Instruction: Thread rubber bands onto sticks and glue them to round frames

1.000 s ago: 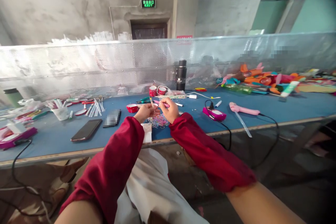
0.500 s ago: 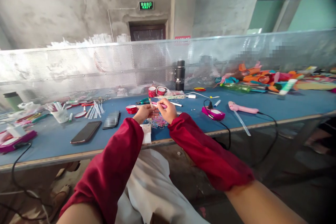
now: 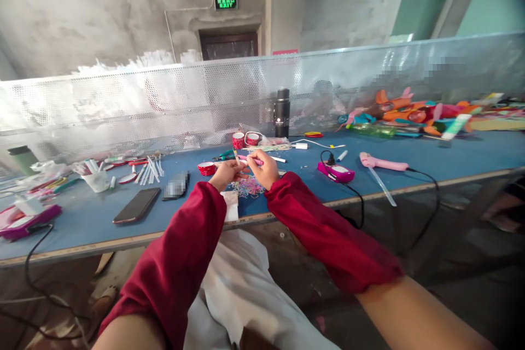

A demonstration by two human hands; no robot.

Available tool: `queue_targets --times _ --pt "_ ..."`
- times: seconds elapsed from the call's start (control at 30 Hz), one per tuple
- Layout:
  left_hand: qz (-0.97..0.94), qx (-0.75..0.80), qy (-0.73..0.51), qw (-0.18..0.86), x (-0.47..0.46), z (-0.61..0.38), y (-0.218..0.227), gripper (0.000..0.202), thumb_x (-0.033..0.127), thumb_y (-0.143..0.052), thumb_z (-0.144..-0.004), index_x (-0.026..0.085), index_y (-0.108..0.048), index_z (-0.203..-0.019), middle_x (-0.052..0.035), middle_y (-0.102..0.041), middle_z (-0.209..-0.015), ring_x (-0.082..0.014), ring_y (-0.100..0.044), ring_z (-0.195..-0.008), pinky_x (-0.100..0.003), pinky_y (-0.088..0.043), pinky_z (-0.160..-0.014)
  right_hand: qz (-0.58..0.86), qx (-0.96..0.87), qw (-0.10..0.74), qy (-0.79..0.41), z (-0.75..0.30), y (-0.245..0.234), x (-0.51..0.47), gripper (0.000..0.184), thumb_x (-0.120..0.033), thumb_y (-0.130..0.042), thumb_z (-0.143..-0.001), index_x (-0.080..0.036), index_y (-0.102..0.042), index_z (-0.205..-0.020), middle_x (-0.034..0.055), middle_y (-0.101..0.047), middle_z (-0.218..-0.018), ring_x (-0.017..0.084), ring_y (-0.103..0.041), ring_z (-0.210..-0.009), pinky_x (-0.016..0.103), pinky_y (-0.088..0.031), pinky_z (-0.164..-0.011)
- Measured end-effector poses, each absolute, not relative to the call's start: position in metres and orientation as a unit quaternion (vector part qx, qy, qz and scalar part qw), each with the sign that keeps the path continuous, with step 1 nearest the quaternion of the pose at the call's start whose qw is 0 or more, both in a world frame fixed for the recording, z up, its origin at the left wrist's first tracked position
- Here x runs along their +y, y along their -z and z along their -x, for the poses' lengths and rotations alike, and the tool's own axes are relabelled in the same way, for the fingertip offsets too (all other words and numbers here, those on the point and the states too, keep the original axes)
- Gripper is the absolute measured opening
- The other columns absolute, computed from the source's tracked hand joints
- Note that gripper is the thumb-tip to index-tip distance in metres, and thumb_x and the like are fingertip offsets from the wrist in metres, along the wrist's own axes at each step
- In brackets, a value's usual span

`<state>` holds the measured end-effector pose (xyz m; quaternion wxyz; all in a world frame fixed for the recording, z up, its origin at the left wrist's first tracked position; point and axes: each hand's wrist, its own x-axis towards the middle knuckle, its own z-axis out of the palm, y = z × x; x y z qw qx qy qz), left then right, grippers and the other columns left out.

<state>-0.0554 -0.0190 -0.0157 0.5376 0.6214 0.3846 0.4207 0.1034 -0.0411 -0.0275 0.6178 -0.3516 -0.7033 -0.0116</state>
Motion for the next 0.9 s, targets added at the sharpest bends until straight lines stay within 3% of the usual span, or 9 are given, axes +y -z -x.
queue_targets --times 0.9 --pt "-0.63 0.382 -0.426 0.525 -0.0196 0.0565 0.0147 0.017 0.024 -0.067 -0.09 0.011 -0.068 -0.101 -0.0107 -0.075 -0.092 -0.0099 -0.068 -0.059 -0.016 -0.037 -0.046 0.359 -0.701 0.616 0.019 -0.1046 0.0278 -0.0394 0.021 -0.039 -0.053 -0.094 -0.023 -0.059 -0.081 0.0012 -0.066 -0.074 0.017 -0.06 -0.068 0.028 -0.044 -0.066"
